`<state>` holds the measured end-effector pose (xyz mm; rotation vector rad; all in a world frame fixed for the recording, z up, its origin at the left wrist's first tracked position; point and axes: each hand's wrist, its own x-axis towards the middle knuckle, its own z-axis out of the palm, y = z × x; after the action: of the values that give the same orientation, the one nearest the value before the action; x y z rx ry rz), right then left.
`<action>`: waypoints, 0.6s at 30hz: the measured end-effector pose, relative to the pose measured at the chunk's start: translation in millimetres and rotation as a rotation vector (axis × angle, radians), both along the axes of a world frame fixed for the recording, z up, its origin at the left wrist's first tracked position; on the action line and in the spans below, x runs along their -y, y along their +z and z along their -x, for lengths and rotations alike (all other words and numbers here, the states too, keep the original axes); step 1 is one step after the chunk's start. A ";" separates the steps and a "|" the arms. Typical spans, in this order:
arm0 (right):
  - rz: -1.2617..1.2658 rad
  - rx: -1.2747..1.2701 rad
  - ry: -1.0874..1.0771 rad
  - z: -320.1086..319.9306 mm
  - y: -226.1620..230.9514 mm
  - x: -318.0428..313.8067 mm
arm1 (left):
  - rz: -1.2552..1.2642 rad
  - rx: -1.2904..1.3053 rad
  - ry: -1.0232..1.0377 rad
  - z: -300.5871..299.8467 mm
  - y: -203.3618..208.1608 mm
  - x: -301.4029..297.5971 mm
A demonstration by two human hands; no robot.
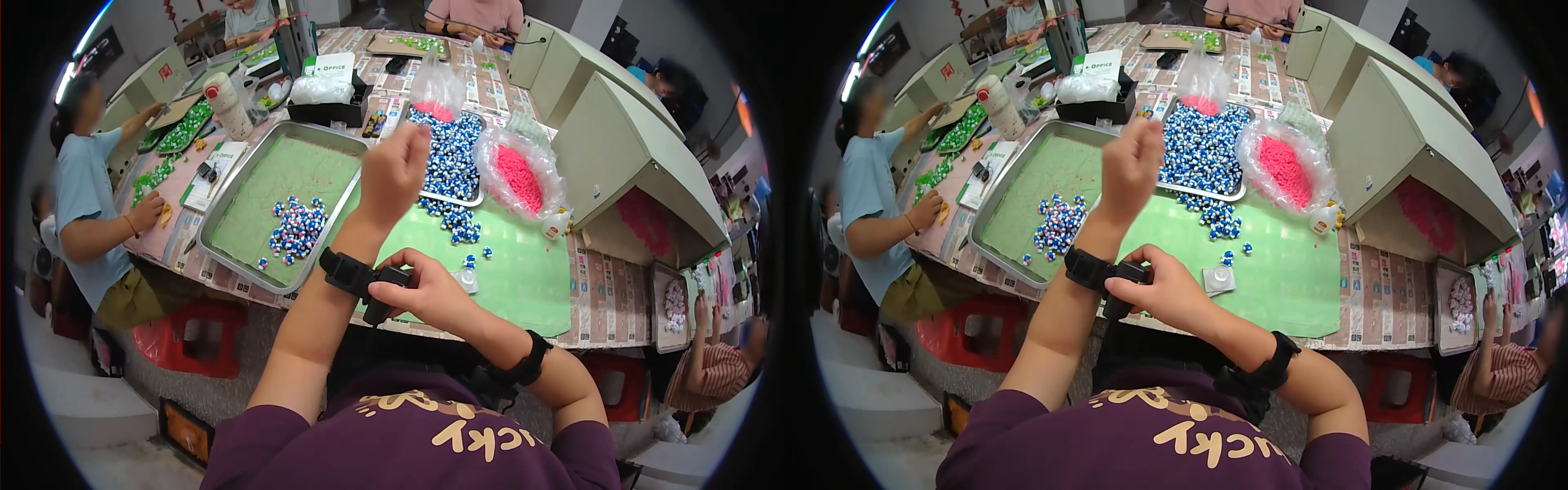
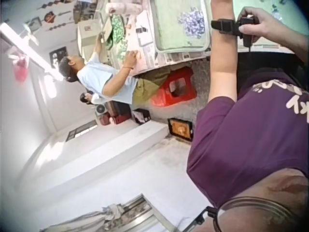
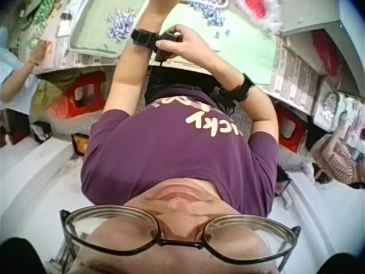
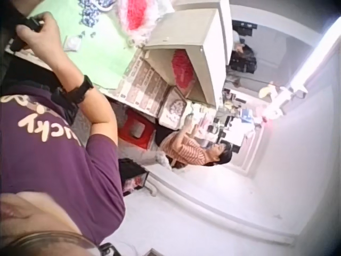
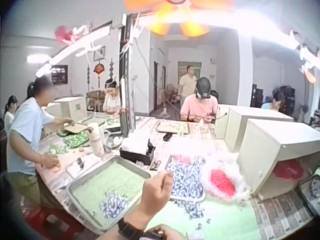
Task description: The person assembles small blue and white candy figures by attaching pink pieces to them using a small applicator. They pick up the blue figures and pink pieces from trays and a plastic bag, apply adhesive, and place the assembled figures on the table.
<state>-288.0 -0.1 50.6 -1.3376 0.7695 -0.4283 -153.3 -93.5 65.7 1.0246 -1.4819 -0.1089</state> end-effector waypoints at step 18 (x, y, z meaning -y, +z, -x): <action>0.142 -0.085 0.124 8.2 5.4 5.2 | -0.641 -1.031 -0.689 -4.9 7.2 2.6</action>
<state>-296.2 -5.3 55.9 -1.5356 0.7329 -0.3341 -148.4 -96.0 72.9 0.6795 -0.7471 -1.4504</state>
